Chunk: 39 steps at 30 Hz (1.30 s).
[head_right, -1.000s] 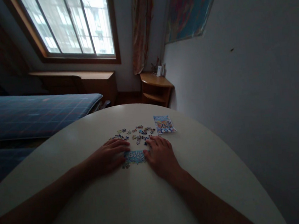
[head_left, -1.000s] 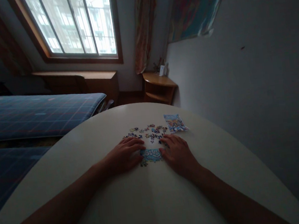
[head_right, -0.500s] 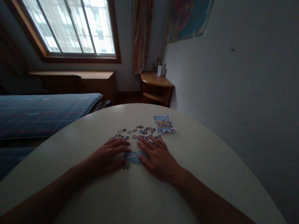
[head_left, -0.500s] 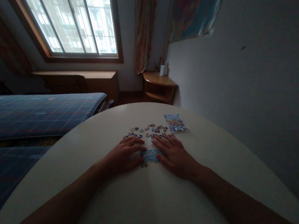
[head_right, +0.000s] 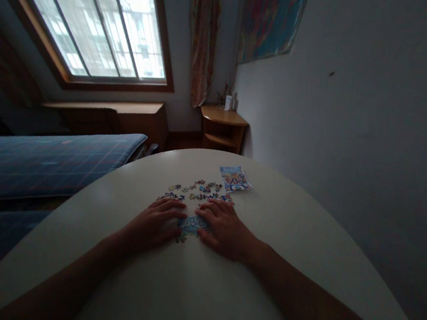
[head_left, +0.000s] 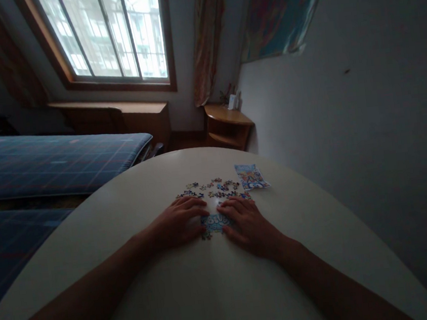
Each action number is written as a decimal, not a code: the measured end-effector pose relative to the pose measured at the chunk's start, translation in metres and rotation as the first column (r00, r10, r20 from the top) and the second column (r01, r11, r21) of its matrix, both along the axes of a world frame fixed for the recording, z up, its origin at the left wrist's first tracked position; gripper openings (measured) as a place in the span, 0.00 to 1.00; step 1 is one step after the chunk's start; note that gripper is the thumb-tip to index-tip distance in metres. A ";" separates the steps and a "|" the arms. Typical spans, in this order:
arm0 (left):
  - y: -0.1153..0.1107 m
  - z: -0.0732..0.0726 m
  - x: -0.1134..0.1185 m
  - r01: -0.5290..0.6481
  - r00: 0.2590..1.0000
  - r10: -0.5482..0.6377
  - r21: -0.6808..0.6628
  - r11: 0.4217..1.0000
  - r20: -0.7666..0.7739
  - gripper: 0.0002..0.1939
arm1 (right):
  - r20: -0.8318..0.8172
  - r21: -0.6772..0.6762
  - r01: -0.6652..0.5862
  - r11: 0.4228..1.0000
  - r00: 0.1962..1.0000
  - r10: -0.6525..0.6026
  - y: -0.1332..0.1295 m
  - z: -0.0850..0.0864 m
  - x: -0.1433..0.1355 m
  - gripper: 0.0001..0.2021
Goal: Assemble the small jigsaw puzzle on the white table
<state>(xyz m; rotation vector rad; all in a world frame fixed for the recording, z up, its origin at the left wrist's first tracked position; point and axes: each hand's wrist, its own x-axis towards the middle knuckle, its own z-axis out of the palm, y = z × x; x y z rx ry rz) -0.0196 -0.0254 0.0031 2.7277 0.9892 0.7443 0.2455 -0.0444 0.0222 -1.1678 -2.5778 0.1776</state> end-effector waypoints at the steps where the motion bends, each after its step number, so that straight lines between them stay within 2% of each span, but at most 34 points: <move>1: 0.000 0.000 0.000 -0.012 1.000 0.012 0.000 1.000 0.002 0.14 | -0.001 -0.002 0.004 1.000 1.000 -0.004 0.000 -0.001 0.000 0.22; 14: 0.000 0.002 0.002 -0.292 0.956 0.292 -0.002 0.956 -0.035 0.14 | -0.022 -0.014 -0.036 0.999 0.999 0.036 0.002 -0.001 0.000 0.25; 16: 0.001 0.001 0.002 -0.293 0.955 0.293 0.001 0.956 -0.046 0.17 | -0.022 -0.013 -0.042 0.999 0.999 0.041 0.002 0.000 0.000 0.25; 22: 0.002 -0.004 -0.001 -0.201 0.966 0.199 0.008 0.980 -0.167 0.24 | -0.033 -0.017 -0.041 0.999 0.999 0.041 0.002 -0.001 0.000 0.25; 29: 0.002 -0.004 0.000 -0.365 0.922 0.370 0.065 0.929 -0.110 0.19 | -0.052 -0.016 -0.050 0.999 0.997 0.049 0.002 -0.003 0.000 0.25; 32: 0.002 -0.006 0.000 -0.393 0.911 0.398 0.071 0.917 -0.106 0.19 | -0.052 -0.014 -0.056 0.998 0.997 0.056 0.003 -0.003 0.000 0.25; 39: 0.005 -0.011 -0.003 -0.300 0.939 0.305 0.053 0.952 -0.161 0.24 | -0.054 -0.021 -0.055 0.998 0.997 0.053 0.003 -0.003 -0.001 0.25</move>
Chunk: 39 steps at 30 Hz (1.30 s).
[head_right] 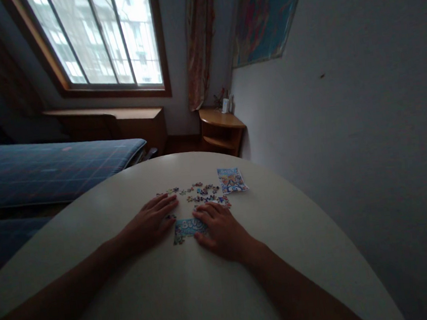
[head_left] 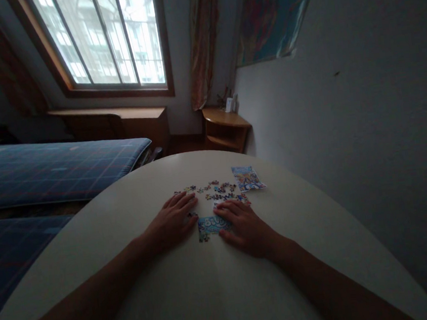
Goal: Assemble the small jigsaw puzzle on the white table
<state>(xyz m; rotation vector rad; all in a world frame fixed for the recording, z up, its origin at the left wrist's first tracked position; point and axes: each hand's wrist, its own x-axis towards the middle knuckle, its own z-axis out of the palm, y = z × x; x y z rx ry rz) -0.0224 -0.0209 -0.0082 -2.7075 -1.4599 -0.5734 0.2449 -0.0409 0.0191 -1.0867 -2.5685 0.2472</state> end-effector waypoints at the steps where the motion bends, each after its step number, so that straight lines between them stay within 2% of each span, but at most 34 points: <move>1: 0.000 0.000 0.000 0.011 1.000 -0.011 -0.010 1.000 -0.010 0.25 | -0.003 0.002 0.001 1.000 1.000 -0.001 0.000 0.000 0.000 0.25; 10: 0.002 0.000 -0.001 -0.019 0.999 0.017 -0.048 0.999 -0.044 0.25 | -0.026 0.017 0.003 1.000 1.000 -0.003 0.001 -0.003 -0.002 0.24; 17: 0.004 0.008 0.003 0.066 0.989 -0.073 -0.055 0.996 -0.132 0.29 | -0.042 0.028 -0.003 1.000 0.999 0.005 0.003 -0.005 -0.003 0.24; 22: 0.011 0.016 0.004 0.095 0.976 -0.114 -0.108 0.990 -0.187 0.30 | -0.031 0.029 0.003 1.000 1.000 -0.002 0.004 -0.006 -0.004 0.24; 29: 0.009 0.019 0.003 0.121 0.979 -0.133 -0.080 0.989 -0.156 0.29 | -0.036 0.033 -0.006 0.999 0.999 0.008 0.003 -0.004 -0.003 0.24; 36: 0.019 0.021 0.010 0.095 0.979 -0.114 -0.120 0.988 -0.167 0.32 | -0.039 0.042 -0.005 0.999 0.999 0.007 0.004 -0.004 -0.003 0.24; 39: 0.013 0.020 0.010 0.097 0.987 -0.107 -0.082 0.992 -0.123 0.29 | -0.043 0.040 -0.012 0.999 0.999 0.014 0.004 -0.005 -0.003 0.24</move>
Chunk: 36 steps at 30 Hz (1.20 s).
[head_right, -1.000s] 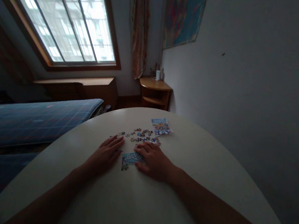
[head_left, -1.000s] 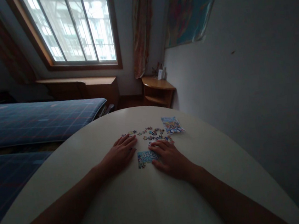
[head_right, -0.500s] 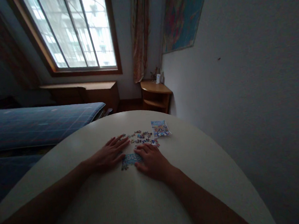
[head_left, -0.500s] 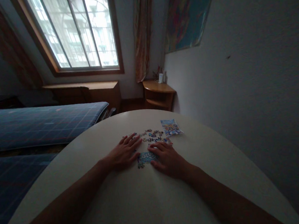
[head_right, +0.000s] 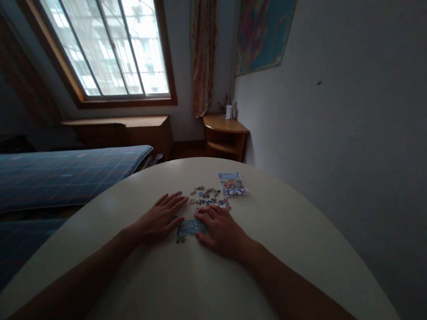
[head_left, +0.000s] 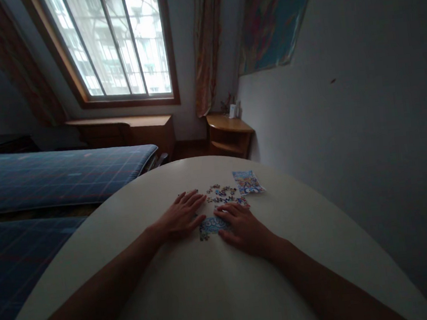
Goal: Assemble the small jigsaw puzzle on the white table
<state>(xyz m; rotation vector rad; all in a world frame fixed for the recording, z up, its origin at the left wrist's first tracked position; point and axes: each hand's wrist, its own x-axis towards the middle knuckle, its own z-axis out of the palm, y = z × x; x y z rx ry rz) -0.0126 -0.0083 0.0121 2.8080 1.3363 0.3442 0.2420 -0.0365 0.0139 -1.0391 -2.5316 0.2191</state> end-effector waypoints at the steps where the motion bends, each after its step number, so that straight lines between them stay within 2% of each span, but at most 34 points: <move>1: -0.004 -0.001 -0.001 0.010 1.000 -0.010 0.015 1.000 0.018 0.28 | -0.001 0.000 -0.003 1.000 1.000 0.003 0.000 0.000 0.000 0.24; 4: -0.014 -0.004 -0.002 0.006 0.996 -0.011 0.065 0.998 0.086 0.25 | -0.001 0.010 -0.004 1.000 1.000 0.004 0.000 -0.001 0.000 0.24; 8: -0.013 -0.007 0.004 -0.131 0.974 0.108 0.105 0.986 0.201 0.20 | 0.009 0.001 0.005 1.000 1.000 -0.005 0.000 0.001 0.001 0.24; 10: -0.009 -0.008 0.008 -0.182 0.960 0.155 0.097 0.979 0.233 0.19 | 0.009 -0.007 0.003 1.000 1.000 -0.003 -0.001 0.002 0.001 0.24; 15: -0.002 -0.007 0.012 -0.214 0.936 0.194 0.037 0.976 0.293 0.13 | 0.006 -0.020 -0.001 1.000 1.000 0.001 -0.003 0.005 0.001 0.23; 22: 0.001 -0.009 0.002 -0.112 0.915 0.113 -0.025 0.993 0.387 0.12 | 0.014 -0.004 0.003 1.000 1.000 -0.003 -0.004 0.005 0.003 0.22; 27: -0.005 -0.009 0.003 -0.229 0.912 0.208 0.018 0.973 0.355 0.12 | 0.007 -0.024 0.009 1.000 1.000 -0.008 -0.006 0.005 0.004 0.22; 29: -0.005 -0.009 0.003 -0.239 0.912 0.221 0.011 0.971 0.347 0.12 | 0.009 -0.037 0.015 0.999 1.000 -0.014 -0.006 0.006 0.005 0.22; 36: -0.003 -0.008 0.003 -0.127 0.893 0.150 -0.081 0.989 0.425 0.12 | 0.012 -0.041 0.012 0.999 1.000 -0.011 -0.007 0.008 0.006 0.21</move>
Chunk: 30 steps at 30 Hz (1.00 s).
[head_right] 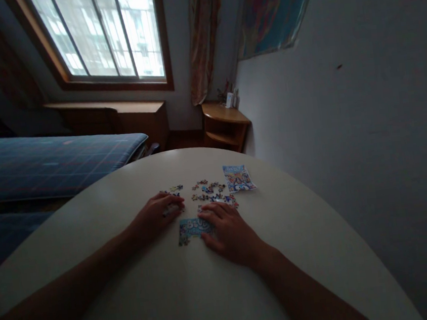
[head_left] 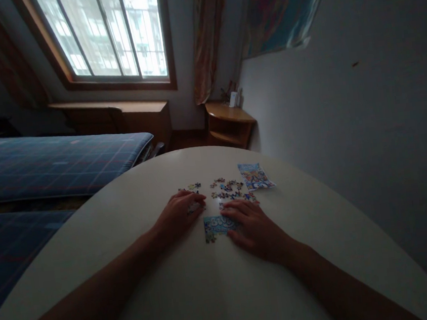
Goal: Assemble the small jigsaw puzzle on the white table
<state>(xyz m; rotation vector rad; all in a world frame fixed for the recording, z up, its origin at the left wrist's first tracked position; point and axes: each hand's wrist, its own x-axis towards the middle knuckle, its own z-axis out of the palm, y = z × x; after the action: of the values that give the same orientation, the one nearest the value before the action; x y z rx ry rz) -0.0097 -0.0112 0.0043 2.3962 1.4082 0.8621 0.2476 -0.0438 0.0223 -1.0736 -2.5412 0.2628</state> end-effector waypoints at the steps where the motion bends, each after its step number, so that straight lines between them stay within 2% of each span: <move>1: -0.001 0.000 0.000 -0.002 1.000 0.002 0.005 1.000 -0.002 0.13 | 0.000 0.001 0.003 1.000 1.000 -0.003 0.000 0.000 0.000 0.20; 4: -0.004 0.000 0.000 -0.046 0.998 0.048 0.038 0.998 -0.039 0.15 | -0.003 0.009 0.009 1.000 1.000 -0.009 0.000 -0.002 0.000 0.20; 7: -0.005 -0.001 0.000 -0.071 0.995 0.075 0.050 0.996 -0.065 0.11 | -0.002 0.015 0.003 1.000 1.000 -0.003 0.000 -0.003 0.000 0.20; 12: -0.002 -0.005 -0.001 -0.055 0.998 0.056 0.045 0.997 -0.020 0.05 | -0.007 0.010 0.002 1.000 1.000 -0.002 0.000 -0.003 0.001 0.20; 22: 0.001 -0.008 0.001 0.009 0.998 -0.011 0.037 0.999 0.055 0.06 | -0.019 0.025 0.001 1.000 1.000 -0.001 0.001 -0.004 0.000 0.20; 25: 0.001 -0.006 0.002 0.022 0.995 -0.027 0.058 0.998 0.093 0.05 | -0.028 0.029 -0.008 1.000 1.000 0.008 0.001 -0.005 0.000 0.20; 28: -0.003 0.000 0.007 0.039 0.985 -0.055 0.099 0.994 0.162 0.09 | -0.055 0.048 -0.020 0.999 0.998 0.023 0.002 -0.007 0.000 0.20; 30: -0.010 0.005 0.013 0.043 0.974 -0.063 0.098 0.994 0.217 0.07 | -0.103 0.070 -0.008 0.998 0.995 0.015 0.002 -0.007 -0.002 0.19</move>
<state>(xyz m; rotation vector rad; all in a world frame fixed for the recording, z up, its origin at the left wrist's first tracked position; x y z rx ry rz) 0.0034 -0.0208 0.0098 2.3074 1.2404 1.1622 0.2459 -0.0417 0.0154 -0.9938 -2.4468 0.2257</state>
